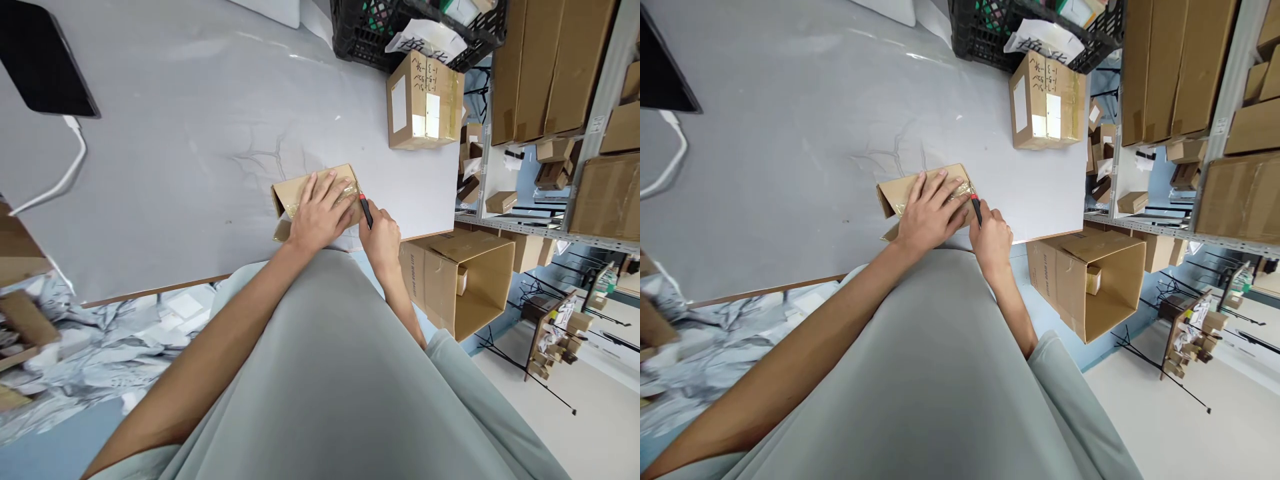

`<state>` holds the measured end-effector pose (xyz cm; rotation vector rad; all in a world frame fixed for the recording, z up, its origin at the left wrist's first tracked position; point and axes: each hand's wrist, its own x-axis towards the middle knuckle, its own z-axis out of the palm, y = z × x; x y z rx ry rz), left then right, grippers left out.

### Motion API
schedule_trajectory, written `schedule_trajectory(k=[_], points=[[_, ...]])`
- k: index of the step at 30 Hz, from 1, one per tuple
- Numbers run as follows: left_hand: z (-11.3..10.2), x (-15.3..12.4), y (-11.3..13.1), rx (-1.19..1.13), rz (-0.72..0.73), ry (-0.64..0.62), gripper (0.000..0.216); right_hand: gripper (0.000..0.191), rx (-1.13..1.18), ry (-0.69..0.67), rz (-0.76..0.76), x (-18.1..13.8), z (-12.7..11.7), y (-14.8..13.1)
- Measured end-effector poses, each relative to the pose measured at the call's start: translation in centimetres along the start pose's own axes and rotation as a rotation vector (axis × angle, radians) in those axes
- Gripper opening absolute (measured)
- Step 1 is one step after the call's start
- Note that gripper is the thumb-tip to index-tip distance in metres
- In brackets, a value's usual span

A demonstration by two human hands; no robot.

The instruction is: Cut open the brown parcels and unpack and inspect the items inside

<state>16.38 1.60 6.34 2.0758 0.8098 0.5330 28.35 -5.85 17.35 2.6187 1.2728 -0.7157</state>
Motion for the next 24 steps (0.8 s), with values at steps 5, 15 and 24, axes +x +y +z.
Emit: schedule_trajectory(k=[5, 15, 24], points=[[0.7, -0.3, -0.1, -0.016, 0.044, 0.046, 0.04, 0.047, -0.013, -0.016, 0.083, -1.0, -0.3, -1.4], [1.1, -0.2, 0.6, -0.092, 0.028, 0.051, 0.033, 0.043, -0.05, -0.026, 0.174, -3.7, -0.5, -0.4], [0.8, -0.2, 0.4, -0.088, 0.044, 0.043, 0.031, 0.037, 0.01, -0.013, 0.153, -5.5, -0.8, 1.2]])
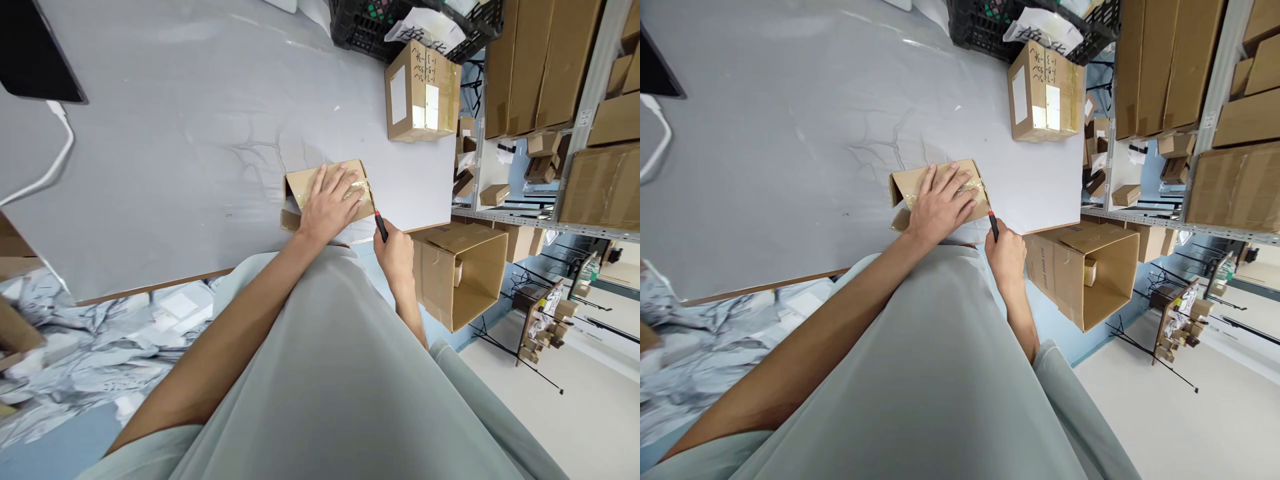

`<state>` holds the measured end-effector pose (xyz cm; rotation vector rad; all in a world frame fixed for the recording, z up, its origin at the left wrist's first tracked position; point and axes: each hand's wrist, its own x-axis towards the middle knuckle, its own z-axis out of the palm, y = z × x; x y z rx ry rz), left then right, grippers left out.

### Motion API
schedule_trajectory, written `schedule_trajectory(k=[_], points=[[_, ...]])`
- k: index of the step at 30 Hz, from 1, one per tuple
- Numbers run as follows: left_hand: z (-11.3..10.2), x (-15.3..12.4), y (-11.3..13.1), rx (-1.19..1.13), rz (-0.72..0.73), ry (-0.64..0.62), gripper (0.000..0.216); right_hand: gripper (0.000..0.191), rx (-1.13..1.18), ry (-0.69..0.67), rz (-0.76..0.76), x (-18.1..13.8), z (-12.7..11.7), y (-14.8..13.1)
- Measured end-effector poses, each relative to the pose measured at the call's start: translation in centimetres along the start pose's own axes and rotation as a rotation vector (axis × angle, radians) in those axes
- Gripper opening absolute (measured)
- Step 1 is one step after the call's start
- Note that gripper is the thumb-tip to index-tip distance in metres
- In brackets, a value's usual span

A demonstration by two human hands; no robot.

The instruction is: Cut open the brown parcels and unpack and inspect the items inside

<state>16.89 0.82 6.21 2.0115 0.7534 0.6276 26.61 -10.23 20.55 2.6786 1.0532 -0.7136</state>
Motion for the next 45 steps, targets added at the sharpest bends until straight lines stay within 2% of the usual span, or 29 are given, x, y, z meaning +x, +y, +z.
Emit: schedule_trajectory(k=[3, 7, 13, 19, 30, 35, 38, 40, 43, 45], points=[[0.1, 0.0, 0.0, 0.035, 0.012, 0.006, 0.03, 0.041, 0.069, 0.05, -0.083, 0.4, -0.1, -0.7], [0.2, 0.0, -0.2, 0.057, 0.027, 0.002, 0.032, 0.044, 0.085, 0.041, -0.124, 1.9, 0.1, -2.1], [-0.1, 0.0, -0.1, 0.093, 0.025, -0.027, 0.037, 0.046, 0.07, -0.008, -0.073, 4.1, 0.0, -3.1], [0.1, -0.2, -0.2, 0.133, 0.021, -0.036, 0.036, 0.039, 0.019, -0.058, 0.008, 3.9, -0.3, -3.5], [0.3, -0.1, 0.3, 0.059, -0.025, -0.036, 0.028, 0.034, -0.016, -0.132, 0.036, 2.8, -0.4, -0.9], [-0.1, 0.2, 0.4, 0.074, -0.045, -0.051, 0.029, 0.034, 0.027, -0.154, 0.014, 1.3, -0.9, 0.6], [-0.3, 0.5, 0.3, 0.089, -0.044, -0.059, 0.028, 0.033, 0.176, -0.107, -0.068, 0.2, -1.4, 2.1], [-0.5, 0.6, 0.5, 0.093, -0.044, -0.052, 0.029, 0.031, 0.379, -0.096, -0.117, -0.3, -1.5, 3.2], [-1.3, 0.4, 1.6, 0.024, -0.1, 0.001, 0.029, 0.029, 0.763, -0.175, -0.165, -0.4, -1.0, 4.5], [-2.3, 0.0, 3.0, -0.113, -0.214, 0.063, 0.031, 0.034, 0.974, -0.257, -0.216, -0.3, -0.4, 4.9]])
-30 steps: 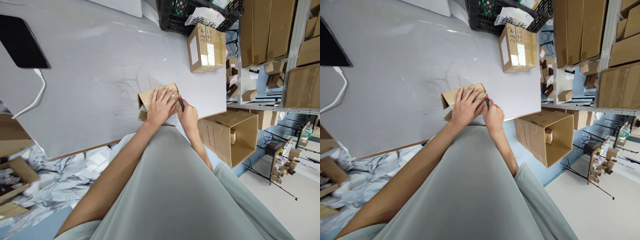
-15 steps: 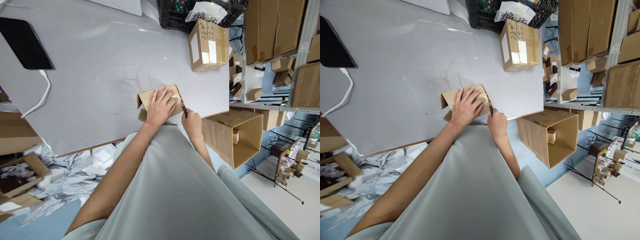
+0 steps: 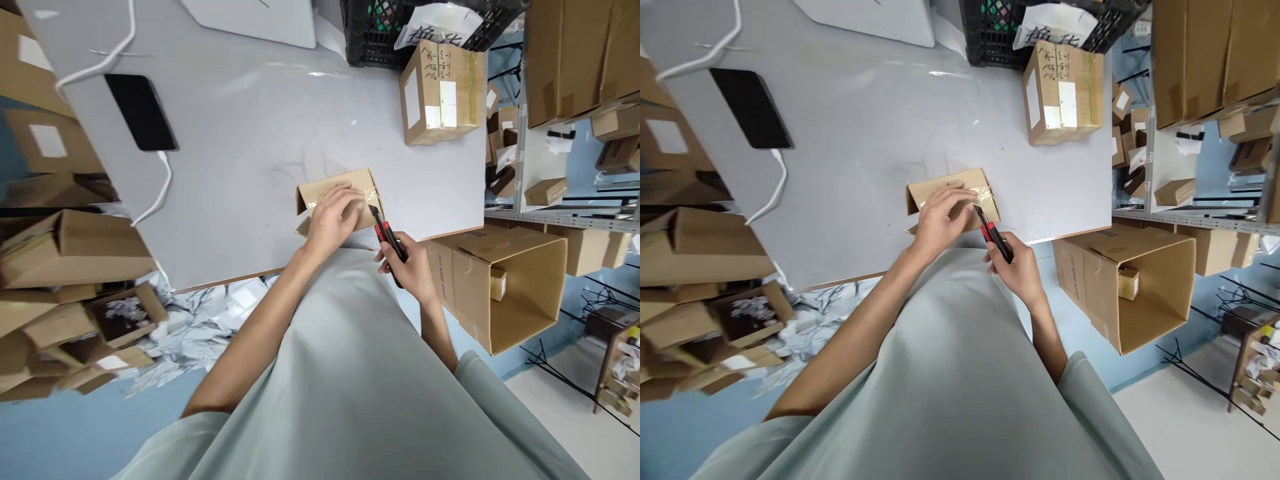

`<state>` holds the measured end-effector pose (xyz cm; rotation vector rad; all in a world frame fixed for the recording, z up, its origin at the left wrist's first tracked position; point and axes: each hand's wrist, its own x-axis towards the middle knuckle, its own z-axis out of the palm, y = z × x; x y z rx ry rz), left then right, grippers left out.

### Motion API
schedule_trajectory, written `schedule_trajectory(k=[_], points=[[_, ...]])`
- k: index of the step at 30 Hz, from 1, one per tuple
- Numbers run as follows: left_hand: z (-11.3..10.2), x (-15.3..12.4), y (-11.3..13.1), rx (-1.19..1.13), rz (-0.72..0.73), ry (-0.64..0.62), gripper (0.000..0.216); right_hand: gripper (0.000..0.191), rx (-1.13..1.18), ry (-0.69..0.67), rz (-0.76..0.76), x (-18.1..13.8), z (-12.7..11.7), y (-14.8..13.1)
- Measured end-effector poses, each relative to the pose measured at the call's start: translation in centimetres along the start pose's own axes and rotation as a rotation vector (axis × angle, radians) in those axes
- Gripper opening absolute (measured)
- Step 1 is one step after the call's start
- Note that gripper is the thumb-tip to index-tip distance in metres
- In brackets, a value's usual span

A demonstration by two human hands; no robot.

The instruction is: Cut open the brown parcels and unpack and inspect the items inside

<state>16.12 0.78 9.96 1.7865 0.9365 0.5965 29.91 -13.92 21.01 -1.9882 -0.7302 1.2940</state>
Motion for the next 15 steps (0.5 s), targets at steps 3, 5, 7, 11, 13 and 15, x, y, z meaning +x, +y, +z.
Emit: schedule_trajectory(k=[3, 5, 7, 11, 13, 15], points=[[-2.1, -1.4, 2.5, -0.299, -0.21, 0.025, 0.038, 0.041, 0.153, -0.105, -0.057, 0.1, 0.2, 0.4], [-3.6, -2.4, 4.0, -0.456, -0.305, 0.007, 0.042, 0.041, 0.183, -0.152, -0.079, 0.1, 0.5, 0.2], [-5.0, -3.3, 5.1, -0.541, -0.357, -0.009, 0.045, 0.038, 0.177, -0.186, -0.096, 0.1, 0.7, -0.1], [-6.7, -4.4, 6.1, -0.58, -0.369, -0.002, 0.049, 0.031, 0.077, -0.201, -0.146, 0.0, 1.1, -0.5], [-7.0, -4.8, 6.3, -0.571, -0.361, 0.024, 0.049, 0.027, -0.018, -0.176, -0.187, -0.1, 1.2, -0.6], [-7.3, -5.2, 6.4, -0.574, -0.356, 0.047, 0.048, 0.027, -0.145, -0.137, -0.244, 0.0, 1.2, -0.7]])
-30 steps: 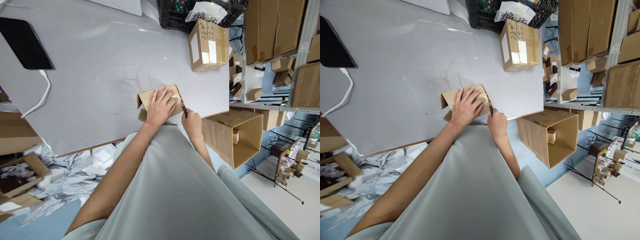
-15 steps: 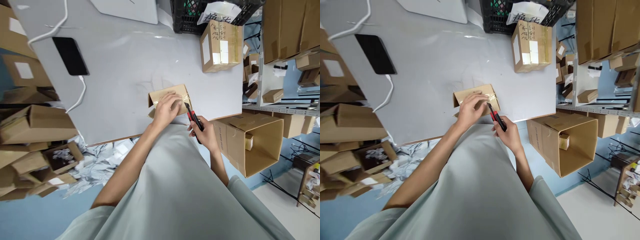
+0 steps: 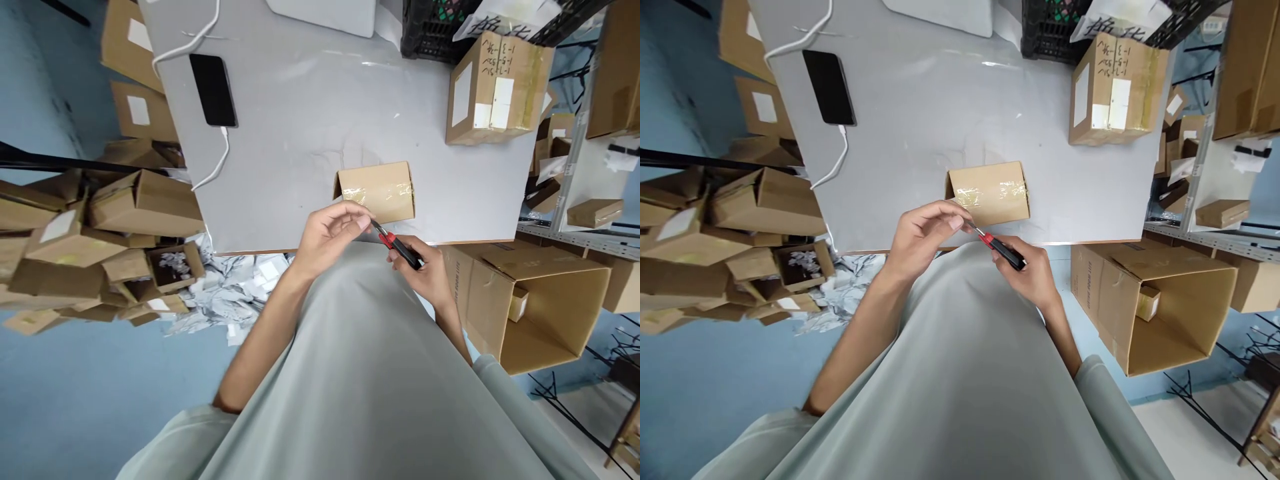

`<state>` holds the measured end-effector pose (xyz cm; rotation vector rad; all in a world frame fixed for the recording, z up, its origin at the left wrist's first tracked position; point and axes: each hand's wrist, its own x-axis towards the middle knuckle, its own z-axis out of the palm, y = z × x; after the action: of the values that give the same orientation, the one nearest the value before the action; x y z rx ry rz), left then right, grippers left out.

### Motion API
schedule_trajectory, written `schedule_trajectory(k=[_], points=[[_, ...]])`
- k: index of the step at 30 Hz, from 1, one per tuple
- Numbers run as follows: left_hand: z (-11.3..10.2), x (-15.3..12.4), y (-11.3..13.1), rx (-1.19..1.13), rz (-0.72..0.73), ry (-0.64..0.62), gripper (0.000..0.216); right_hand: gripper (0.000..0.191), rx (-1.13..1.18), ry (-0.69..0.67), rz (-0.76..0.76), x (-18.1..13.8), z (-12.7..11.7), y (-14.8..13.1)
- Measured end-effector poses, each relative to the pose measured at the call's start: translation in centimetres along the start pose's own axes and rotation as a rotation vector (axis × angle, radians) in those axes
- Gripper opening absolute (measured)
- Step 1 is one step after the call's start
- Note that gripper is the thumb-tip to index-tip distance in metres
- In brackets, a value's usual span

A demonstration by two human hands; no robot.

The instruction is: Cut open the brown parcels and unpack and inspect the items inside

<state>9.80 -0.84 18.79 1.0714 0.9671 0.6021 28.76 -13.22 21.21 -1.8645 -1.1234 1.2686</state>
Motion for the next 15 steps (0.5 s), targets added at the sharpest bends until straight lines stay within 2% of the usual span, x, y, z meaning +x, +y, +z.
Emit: schedule_trajectory(k=[6, 10, 13, 15], points=[[-0.3, -0.9, -0.6, -0.063, 0.013, 0.077, 0.043, 0.036, -0.411, 0.038, -0.103, 0.7, -0.7, -0.1], [-0.5, -1.4, -1.3, -0.015, -0.003, 0.142, 0.039, 0.037, -0.51, 0.024, -0.209, 1.1, -1.3, 0.5], [-1.1, -1.4, -2.4, 0.075, 0.007, 0.252, 0.032, 0.033, -0.501, 0.061, -0.243, 2.1, -2.2, 2.5], [-1.9, -1.2, -3.7, 0.147, 0.015, 0.368, 0.027, 0.032, -0.491, 0.207, -0.175, 3.8, -2.9, 5.3]])
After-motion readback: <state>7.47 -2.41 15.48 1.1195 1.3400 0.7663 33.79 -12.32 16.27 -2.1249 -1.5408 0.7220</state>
